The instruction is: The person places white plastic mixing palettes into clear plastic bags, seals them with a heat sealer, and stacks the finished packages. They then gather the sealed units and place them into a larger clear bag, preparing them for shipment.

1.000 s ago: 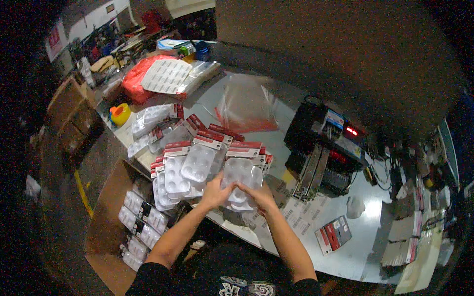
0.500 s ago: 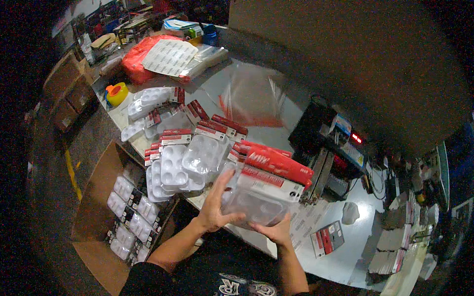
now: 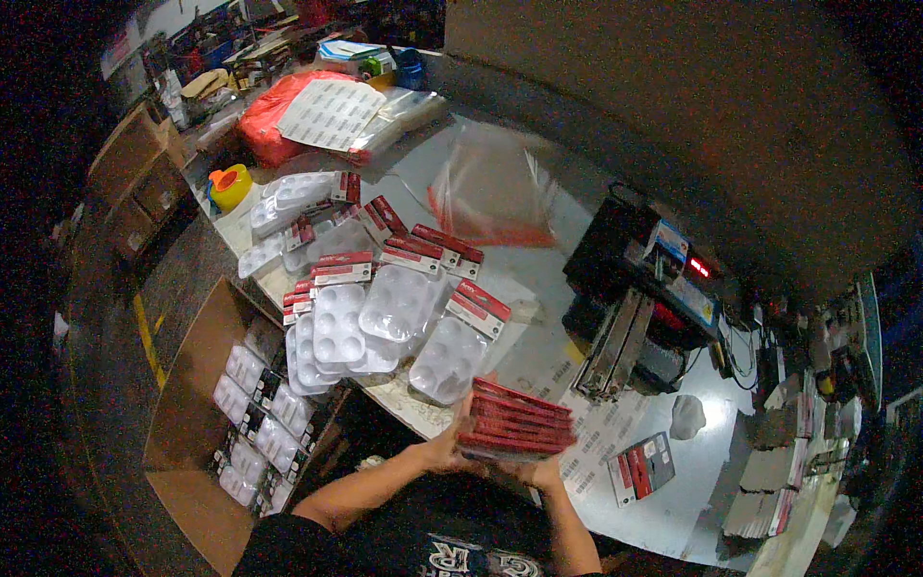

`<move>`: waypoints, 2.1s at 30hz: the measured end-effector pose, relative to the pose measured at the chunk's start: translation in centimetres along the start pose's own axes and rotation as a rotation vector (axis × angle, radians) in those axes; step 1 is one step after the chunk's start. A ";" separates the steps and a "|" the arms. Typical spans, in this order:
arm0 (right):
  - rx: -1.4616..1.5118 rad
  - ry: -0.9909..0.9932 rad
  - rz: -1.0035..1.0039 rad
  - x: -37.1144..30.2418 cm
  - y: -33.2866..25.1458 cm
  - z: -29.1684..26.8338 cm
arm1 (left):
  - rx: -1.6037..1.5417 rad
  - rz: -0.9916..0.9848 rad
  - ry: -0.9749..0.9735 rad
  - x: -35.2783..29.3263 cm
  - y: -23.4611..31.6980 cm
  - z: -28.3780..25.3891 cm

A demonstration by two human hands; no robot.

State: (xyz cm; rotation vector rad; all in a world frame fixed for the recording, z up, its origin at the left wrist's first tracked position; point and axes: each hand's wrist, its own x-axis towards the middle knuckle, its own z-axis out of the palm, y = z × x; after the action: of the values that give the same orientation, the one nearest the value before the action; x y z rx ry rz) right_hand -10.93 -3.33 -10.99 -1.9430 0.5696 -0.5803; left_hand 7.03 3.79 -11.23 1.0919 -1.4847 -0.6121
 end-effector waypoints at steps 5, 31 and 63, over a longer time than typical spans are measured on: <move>0.649 0.201 0.339 5.8 -3.6 -0.4 | 0.857 -0.086 0.096 5.1 -0.4 -11.1; 0.620 0.067 0.531 21.5 -3.2 -0.8 | -0.004 -1.007 0.181 14.1 -8.2 -15.5; 0.319 -0.307 0.089 1.5 3.3 -1.2 | 0.293 0.190 -0.198 1.4 -6.2 -2.7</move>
State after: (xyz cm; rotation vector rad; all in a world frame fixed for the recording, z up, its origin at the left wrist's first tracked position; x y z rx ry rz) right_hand -11.00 -6.37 -13.33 -1.6525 0.3428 -0.2872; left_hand 11.53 0.43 -15.22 1.1178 -1.8699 -0.3854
